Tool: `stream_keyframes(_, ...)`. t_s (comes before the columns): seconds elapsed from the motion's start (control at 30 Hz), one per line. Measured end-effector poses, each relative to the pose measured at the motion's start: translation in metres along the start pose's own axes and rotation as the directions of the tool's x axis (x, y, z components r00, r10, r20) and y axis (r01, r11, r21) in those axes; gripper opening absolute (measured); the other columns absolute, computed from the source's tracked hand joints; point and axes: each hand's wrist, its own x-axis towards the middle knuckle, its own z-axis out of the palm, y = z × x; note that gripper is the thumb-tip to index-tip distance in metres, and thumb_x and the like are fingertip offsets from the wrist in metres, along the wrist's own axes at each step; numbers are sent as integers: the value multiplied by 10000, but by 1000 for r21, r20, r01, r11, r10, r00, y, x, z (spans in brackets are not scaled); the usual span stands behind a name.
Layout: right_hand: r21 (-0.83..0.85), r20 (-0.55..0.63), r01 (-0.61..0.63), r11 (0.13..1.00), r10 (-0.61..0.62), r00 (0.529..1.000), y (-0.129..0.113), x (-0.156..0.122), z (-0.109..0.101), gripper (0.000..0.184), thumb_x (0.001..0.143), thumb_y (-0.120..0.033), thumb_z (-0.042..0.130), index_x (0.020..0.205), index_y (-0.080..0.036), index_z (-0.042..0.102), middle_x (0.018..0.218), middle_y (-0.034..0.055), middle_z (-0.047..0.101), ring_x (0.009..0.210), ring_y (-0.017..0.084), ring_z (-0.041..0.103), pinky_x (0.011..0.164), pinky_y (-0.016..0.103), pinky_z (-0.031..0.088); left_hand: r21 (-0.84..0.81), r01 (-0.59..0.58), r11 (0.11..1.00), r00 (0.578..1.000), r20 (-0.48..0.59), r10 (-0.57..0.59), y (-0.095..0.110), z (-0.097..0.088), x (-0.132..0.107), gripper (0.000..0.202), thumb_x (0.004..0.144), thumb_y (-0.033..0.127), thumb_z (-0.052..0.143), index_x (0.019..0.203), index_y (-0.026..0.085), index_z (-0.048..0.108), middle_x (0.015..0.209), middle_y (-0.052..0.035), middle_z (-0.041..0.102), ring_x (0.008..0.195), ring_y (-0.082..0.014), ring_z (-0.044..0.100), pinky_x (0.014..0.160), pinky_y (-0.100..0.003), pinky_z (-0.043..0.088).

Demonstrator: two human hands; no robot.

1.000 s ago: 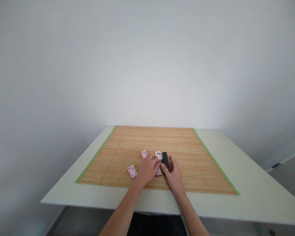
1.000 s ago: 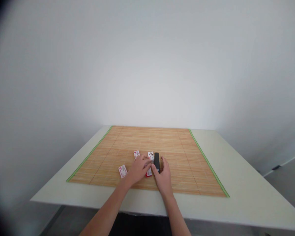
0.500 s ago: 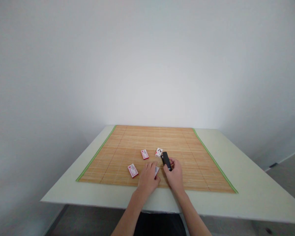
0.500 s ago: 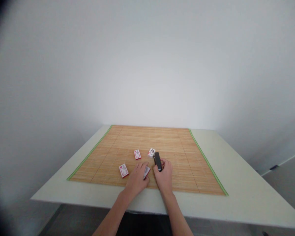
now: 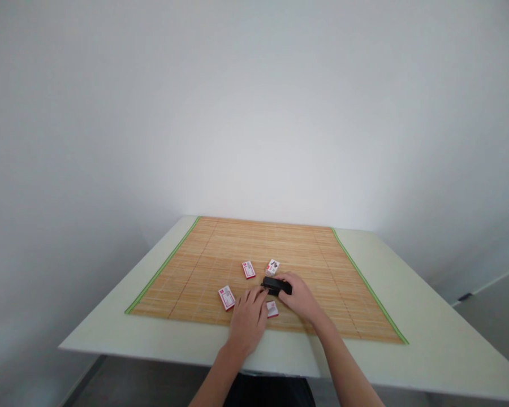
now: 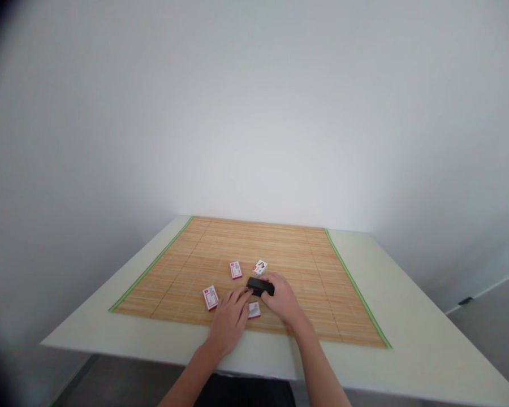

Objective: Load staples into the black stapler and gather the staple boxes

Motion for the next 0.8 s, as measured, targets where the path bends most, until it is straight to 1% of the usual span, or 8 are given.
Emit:
stream_keyframes(0.07,-37,28,30,999,-29,999,-9,10,5,338,751,-213,682,1068,-286,773,1041,45,719,1017,271,615,943,412,470,49,20,999,1000,-15,-19,2,2,-2,426,981,227,454,1371,332,589,1395,-45,594,1241,-292,524,1083,-502,397)
stream_keyframes(0.13,-103,7,55,993,-55,998,-18,17,8,251,758,-270,729,1003,-284,784,1003,55,702,1003,274,598,925,410,467,75,38,996,999,-29,-36,4,3,-3,430,952,221,489,1354,330,597,1399,-49,591,1232,-305,519,1079,-513,385)
stream_keyframes(0.2,-162,-63,69,984,-81,995,-24,21,5,199,770,-309,740,962,-276,779,973,61,686,984,273,585,909,405,463,82,49,995,998,-34,-47,5,3,-3,458,931,213,509,1366,332,586,1410,-48,586,1239,-312,511,1079,-515,376)
stream_keyframes(0.3,-180,-196,32,983,-68,978,-22,14,-14,225,809,-355,705,1006,-259,756,905,52,669,882,250,583,842,373,463,90,54,994,998,-34,-51,5,2,-2,493,916,204,521,1387,340,572,1433,-39,579,1263,-316,499,1079,-512,366)
stream_keyframes(0.43,-94,-339,-191,977,149,929,6,-17,-43,308,875,-437,615,1057,-213,725,739,9,636,671,201,552,669,318,434,139,58,989,998,-46,-52,5,3,-3,480,925,208,519,1387,325,579,1454,-36,570,1266,-310,500,1077,-508,362)
stream_keyframes(0.53,13,-395,-332,943,310,865,30,-42,-52,395,905,-485,555,1109,-183,707,833,35,699,719,207,602,695,319,455,180,60,982,997,-66,-49,7,4,-5,456,947,220,510,1386,318,582,1447,-30,572,1261,-297,501,1081,-502,362)
stream_keyframes(0.67,97,-370,-391,915,398,839,45,-56,-53,484,911,-515,513,1180,-158,700,984,85,739,889,257,658,818,367,489,211,32,977,997,-71,-17,7,4,-6,464,936,211,533,1386,307,585,1440,-38,570,1251,-288,507,1086,-499,366)
stream_keyframes(0.8,138,-354,-428,893,448,821,38,-61,-54,561,916,-564,491,1255,-156,671,811,65,712,782,267,652,732,371,496,206,-11,978,999,-48,21,6,1,-6,513,909,203,562,1413,299,562,1428,-62,567,1247,-298,510,1076,-501,384)
